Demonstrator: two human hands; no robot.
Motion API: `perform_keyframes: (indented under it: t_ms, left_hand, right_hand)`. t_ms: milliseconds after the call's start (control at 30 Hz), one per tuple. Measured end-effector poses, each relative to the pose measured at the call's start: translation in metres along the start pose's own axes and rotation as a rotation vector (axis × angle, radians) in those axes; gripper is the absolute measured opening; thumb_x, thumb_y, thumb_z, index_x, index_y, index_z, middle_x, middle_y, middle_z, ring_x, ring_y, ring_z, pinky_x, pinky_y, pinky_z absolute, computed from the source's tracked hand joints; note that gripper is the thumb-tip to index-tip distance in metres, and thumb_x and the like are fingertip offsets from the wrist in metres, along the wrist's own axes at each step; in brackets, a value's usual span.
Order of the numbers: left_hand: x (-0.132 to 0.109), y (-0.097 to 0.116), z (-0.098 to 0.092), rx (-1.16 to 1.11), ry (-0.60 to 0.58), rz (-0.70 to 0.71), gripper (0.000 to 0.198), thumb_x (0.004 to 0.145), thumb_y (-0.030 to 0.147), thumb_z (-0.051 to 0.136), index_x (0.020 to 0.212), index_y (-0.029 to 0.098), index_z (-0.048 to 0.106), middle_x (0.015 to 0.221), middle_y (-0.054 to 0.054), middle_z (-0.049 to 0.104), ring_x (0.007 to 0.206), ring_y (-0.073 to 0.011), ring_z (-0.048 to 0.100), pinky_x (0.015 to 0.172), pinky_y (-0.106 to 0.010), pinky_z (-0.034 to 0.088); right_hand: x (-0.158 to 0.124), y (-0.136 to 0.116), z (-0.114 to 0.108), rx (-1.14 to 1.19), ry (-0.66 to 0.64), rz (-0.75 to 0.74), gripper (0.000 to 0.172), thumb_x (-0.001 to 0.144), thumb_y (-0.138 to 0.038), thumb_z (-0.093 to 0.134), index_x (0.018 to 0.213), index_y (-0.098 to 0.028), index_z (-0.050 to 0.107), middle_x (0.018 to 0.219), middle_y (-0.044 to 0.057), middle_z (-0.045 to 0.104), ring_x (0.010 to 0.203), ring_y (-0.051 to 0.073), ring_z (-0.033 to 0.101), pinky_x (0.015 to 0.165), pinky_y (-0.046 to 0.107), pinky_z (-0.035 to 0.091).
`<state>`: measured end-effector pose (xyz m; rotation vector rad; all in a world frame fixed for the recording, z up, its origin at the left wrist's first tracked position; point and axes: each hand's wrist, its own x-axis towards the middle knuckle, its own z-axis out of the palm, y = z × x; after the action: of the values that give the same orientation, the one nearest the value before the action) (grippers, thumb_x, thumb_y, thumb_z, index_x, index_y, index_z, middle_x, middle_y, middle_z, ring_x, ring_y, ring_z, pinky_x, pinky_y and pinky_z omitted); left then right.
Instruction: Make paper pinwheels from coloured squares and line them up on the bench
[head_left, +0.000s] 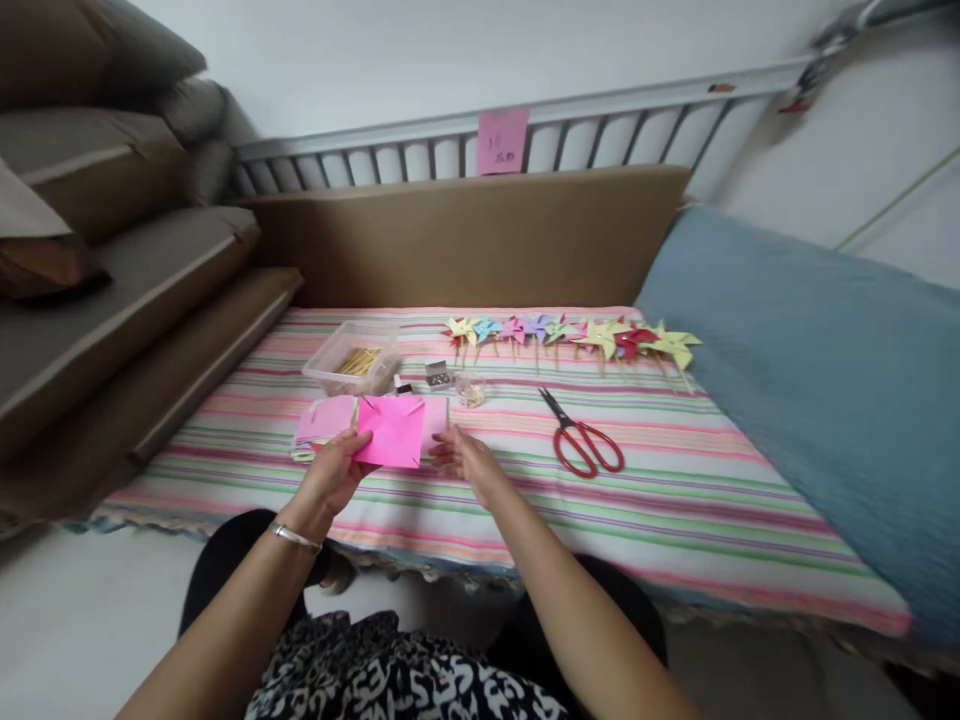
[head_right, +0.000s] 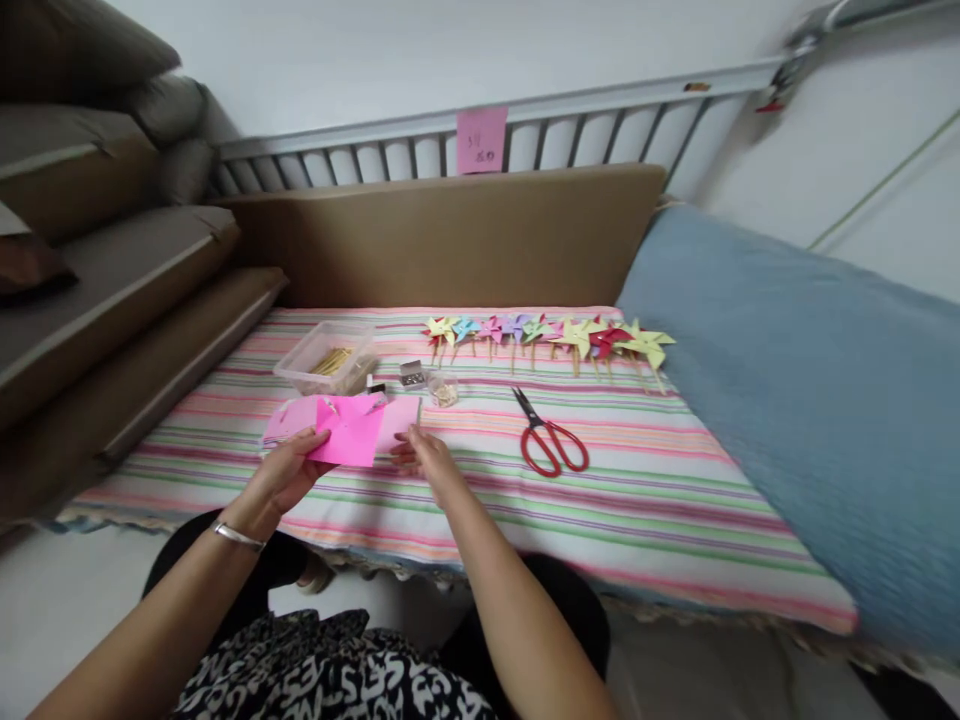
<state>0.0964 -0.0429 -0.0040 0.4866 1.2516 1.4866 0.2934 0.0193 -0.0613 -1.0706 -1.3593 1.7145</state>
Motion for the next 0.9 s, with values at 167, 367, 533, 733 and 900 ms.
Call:
perform_keyframes:
  t_ms: [167, 367, 533, 733, 900]
  left_hand:
    - [-0.003, -0.025, 0.024, 0.045, -0.132, -0.093, 0.012, 0.076, 0.008, 0.063, 0.086, 0.01, 0.068, 0.076, -0.007, 0.07, 0.061, -0.0132, 0.063, 0.057, -0.024, 0.055]
    - [-0.006, -0.028, 0.03, -0.129, -0.142, -0.154, 0.014, 0.083, 0.025, 0.06, 0.089, 0.015, 0.067, 0.087, -0.006, 0.072, 0.074, -0.0174, 0.067, 0.069, -0.032, 0.056]
    - [-0.015, -0.053, 0.038, -0.356, -0.187, -0.103, 0.02, 0.078, 0.038, 0.066, 0.079, 0.019, 0.065, 0.079, -0.003, 0.071, 0.078, -0.0177, 0.067, 0.078, -0.035, 0.054]
    - [-0.009, -0.08, 0.058, -0.22, -0.012, 0.04, 0.021, 0.066, 0.028, 0.077, 0.081, 0.017, 0.067, 0.084, -0.002, 0.072, 0.074, -0.0139, 0.066, 0.069, -0.026, 0.05]
    - [0.007, -0.066, 0.051, -0.307, 0.12, 0.119, 0.016, 0.068, 0.016, 0.074, 0.081, 0.016, 0.067, 0.079, 0.0, 0.072, 0.072, -0.0108, 0.066, 0.07, -0.022, 0.052]
  right_hand:
    - [-0.001, 0.0, 0.0, 0.42, -0.008, 0.031, 0.042, 0.06, -0.051, 0.076, 0.079, -0.015, 0.067, 0.071, 0.004, 0.068, 0.061, 0.015, 0.059, 0.058, 0.026, 0.048]
    - [0.004, 0.003, -0.004, 0.451, 0.108, 0.005, 0.035, 0.053, -0.042, 0.08, 0.071, -0.015, 0.064, 0.065, 0.0, 0.066, 0.059, 0.015, 0.058, 0.059, 0.028, 0.049]
    - [0.003, 0.001, -0.002, 0.443, 0.186, -0.018, 0.038, 0.058, -0.048, 0.074, 0.073, -0.017, 0.059, 0.065, -0.001, 0.064, 0.058, 0.015, 0.059, 0.058, 0.029, 0.05]
    - [-0.002, 0.006, 0.014, 0.227, 0.184, -0.028, 0.04, 0.067, -0.057, 0.062, 0.078, -0.018, 0.058, 0.069, 0.002, 0.066, 0.059, 0.016, 0.062, 0.058, 0.03, 0.052]
    - [-0.002, -0.009, -0.015, -0.182, 0.228, -0.05, 0.024, 0.073, -0.04, 0.063, 0.079, -0.018, 0.069, 0.081, 0.006, 0.071, 0.08, 0.022, 0.066, 0.077, 0.035, 0.052]
